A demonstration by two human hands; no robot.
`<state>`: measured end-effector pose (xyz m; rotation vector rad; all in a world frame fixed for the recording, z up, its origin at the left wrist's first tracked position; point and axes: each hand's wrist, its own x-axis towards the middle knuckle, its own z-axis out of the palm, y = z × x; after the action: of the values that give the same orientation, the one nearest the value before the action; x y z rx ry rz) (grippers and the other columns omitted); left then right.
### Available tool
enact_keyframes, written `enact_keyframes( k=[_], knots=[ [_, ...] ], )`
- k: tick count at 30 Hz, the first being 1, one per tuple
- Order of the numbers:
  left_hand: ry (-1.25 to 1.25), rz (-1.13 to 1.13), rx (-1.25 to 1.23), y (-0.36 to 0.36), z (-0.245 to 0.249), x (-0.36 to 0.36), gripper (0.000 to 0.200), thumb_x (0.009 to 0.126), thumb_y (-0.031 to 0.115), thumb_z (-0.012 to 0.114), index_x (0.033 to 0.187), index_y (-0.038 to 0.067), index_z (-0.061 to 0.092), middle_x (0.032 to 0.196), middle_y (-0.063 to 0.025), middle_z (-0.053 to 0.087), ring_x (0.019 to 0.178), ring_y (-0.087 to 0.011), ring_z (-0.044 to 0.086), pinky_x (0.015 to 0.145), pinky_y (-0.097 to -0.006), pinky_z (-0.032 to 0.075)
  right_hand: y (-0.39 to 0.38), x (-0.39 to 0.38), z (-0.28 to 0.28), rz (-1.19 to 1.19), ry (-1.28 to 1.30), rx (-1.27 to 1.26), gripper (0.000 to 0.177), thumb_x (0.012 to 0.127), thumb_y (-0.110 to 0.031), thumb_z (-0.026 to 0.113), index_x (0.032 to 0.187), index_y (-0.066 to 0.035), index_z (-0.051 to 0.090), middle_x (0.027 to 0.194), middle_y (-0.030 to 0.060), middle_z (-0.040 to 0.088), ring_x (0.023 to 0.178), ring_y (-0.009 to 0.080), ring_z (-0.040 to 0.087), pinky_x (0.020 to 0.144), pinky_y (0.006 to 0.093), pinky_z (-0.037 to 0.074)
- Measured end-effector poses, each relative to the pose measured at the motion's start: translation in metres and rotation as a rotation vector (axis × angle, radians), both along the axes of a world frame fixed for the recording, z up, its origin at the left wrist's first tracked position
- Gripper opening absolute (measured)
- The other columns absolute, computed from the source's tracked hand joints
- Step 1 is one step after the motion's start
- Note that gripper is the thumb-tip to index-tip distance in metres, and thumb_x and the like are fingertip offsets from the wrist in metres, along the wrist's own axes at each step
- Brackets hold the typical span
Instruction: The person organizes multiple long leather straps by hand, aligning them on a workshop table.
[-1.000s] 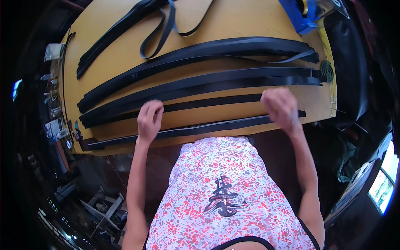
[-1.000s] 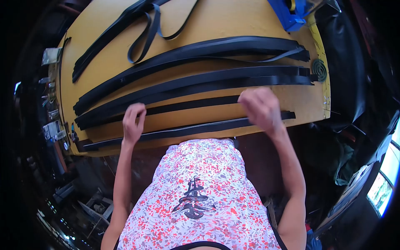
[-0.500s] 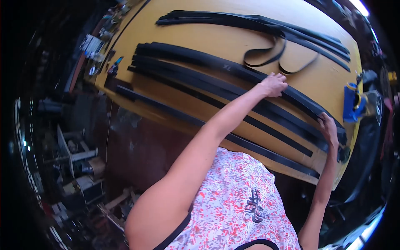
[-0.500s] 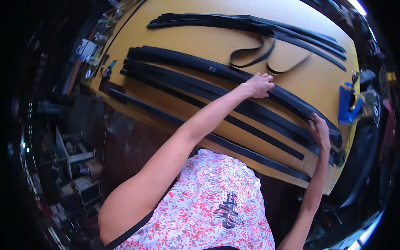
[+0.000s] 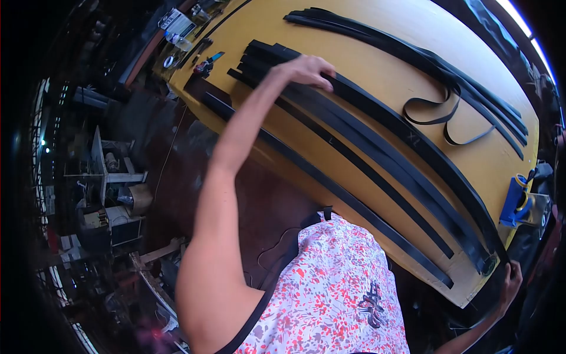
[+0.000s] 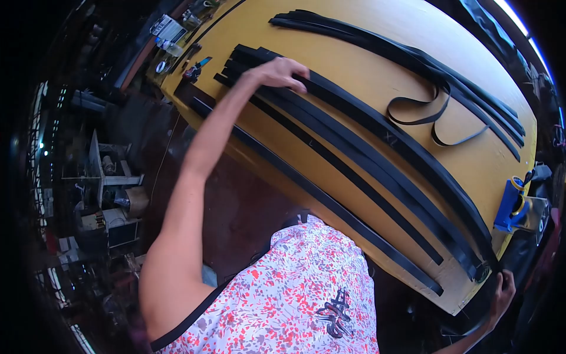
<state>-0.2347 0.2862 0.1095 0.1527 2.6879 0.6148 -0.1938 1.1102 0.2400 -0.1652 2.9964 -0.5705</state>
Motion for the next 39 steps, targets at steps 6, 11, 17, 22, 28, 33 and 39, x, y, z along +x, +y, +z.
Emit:
enact_keyframes(
  k=[6,11,17,22,28,33,39],
  knots=[
    [-0.06,0.162,-0.015,-0.127,0.035,0.08,0.03,0.076,0.021,0.078,0.099,0.004,0.069,0.092,-0.008,0.071,0.092,-0.0189,0.066,0.081,-0.0343,0.05,-0.021,0.04,-0.015,-0.144,-0.261,-0.11,0.013,0.095,-0.012,0.064,0.094,0.001,0.062,0.078,-0.0023,0.056,0.073,0.0051,0.049,0.066,0.0221,0.04],
    [-0.289,0.254,-0.316,-0.192,-0.039,0.117,0.021,0.074,0.023,0.08,0.094,0.021,0.075,0.094,0.0024,0.074,0.098,-0.0203,0.068,0.098,-0.063,0.036,-0.074,0.064,-0.102,-0.046,-0.305,0.041,0.013,0.087,-0.01,0.071,0.085,0.002,0.066,0.069,0.0027,0.06,0.065,0.0087,0.054,0.062,0.0264,0.044],
    [-0.2,0.477,-0.3,-0.2,-0.166,0.149,0.016,0.075,0.012,0.077,0.088,0.021,0.075,0.092,-0.0022,0.074,0.103,-0.0241,0.068,0.109,-0.0695,0.027,-0.088,0.072,-0.198,0.0,-0.303,0.205,0.023,0.079,-0.021,0.077,0.085,0.0,0.071,0.075,0.0172,0.069,0.069,0.0262,0.067,0.067,0.0369,0.05],
    [-0.139,0.536,-0.261,-0.217,-0.171,0.155,0.016,0.074,0.008,0.075,0.086,0.019,0.073,0.092,-0.0046,0.074,0.101,-0.0268,0.068,0.109,-0.0695,0.027,-0.085,0.07,-0.216,-0.008,-0.266,0.251,0.028,0.077,-0.025,0.079,0.085,0.001,0.071,0.076,0.0195,0.069,0.071,0.0315,0.067,0.068,0.0397,0.05],
    [-0.19,0.596,-0.443,-0.237,-0.169,0.153,0.019,0.08,0.004,0.067,0.092,0.018,0.074,0.102,-0.0066,0.073,0.11,-0.029,0.065,0.11,-0.0682,0.027,-0.071,0.065,-0.25,-0.059,-0.363,0.179,0.028,0.077,-0.022,0.077,0.083,0.005,0.069,0.072,0.0152,0.068,0.069,0.0224,0.065,0.068,0.0362,0.05],
    [-0.245,0.679,-0.546,-0.245,-0.164,0.15,0.019,0.085,0.008,0.064,0.102,0.01,0.074,0.112,-0.0092,0.071,0.12,-0.0287,0.059,0.11,-0.0655,0.028,-0.128,0.067,-0.22,0.139,-0.397,0.437,0.035,0.086,-0.036,0.069,0.106,-0.007,0.066,0.097,0.0193,0.07,0.085,0.0321,0.07,0.078,0.0429,0.055],
    [-0.04,0.704,-0.679,-0.258,-0.177,0.162,0.02,0.081,0.009,0.065,0.1,0.009,0.073,0.105,-0.0107,0.071,0.109,-0.0278,0.064,0.097,-0.0626,0.042,-0.111,0.075,-0.254,0.081,-0.229,0.283,0.033,0.076,-0.025,0.077,0.095,0.001,0.069,0.079,0.0208,0.066,0.075,0.0357,0.064,0.07,0.0418,0.05]
  ],
)
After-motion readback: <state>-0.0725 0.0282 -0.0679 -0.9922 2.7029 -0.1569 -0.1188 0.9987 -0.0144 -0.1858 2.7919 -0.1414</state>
